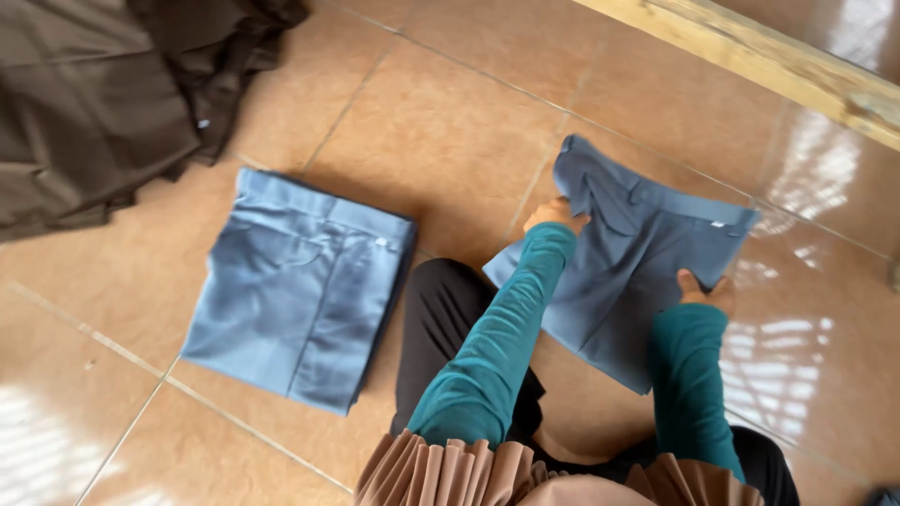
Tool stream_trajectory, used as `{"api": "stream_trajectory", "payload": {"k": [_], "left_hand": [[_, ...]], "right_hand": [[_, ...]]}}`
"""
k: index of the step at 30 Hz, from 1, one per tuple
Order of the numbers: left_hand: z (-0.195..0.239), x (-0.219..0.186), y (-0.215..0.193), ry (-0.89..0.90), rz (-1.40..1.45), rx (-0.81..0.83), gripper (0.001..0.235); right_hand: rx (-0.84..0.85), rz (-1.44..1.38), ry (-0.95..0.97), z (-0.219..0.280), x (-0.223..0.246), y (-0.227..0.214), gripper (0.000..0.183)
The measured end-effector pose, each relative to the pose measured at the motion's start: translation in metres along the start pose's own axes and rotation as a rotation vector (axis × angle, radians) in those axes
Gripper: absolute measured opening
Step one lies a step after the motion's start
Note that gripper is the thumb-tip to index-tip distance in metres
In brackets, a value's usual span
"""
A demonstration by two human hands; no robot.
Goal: The person sits on a tiled floor and folds multiple pairs of light blue trousers by hand. Each pair is unfolded, aligned, and folded into a compact rectangle, then stacked on a growing pile to the left.
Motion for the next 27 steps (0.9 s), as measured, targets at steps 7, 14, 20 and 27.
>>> {"api": "stream_trajectory", "payload": {"k": [7, 14, 20, 27], "left_hand": [[-0.044, 0.087, -0.183, -0.084, 0.022, -0.207, 0.064], [0.020, 0.267, -0.370, -0.247, -0.095, -0.513, 0.069], [0.066, 0.425, -0.417, -0.442, -0.166, -0.574, 0.067], [0.046, 0.572, -0.341, -0.588, -0.137, -0.524, 0.077]], "right_hand": [[0.203, -0.557, -0.091, 0.097, 0.164, 0.060, 0.043], [0.519, -0.525, -0.140, 0.303, 0.263, 0.154, 0.039], [0.780, -0.316, 0.043, 0.446, 0.225, 0.218, 0.060], [1.004, -0.047, 0.094, 0.487, 0.148, 0.245, 0.089]]}}
Point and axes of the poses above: each hand's wrist, its own z-axis away from the middle knuckle, its own y-axis out of the palm, x = y × z, the point moved 6 cm from there along -z, towards the middle knuckle, and after that the axes turned 13 degrees about -x, right-handed, at the moved point
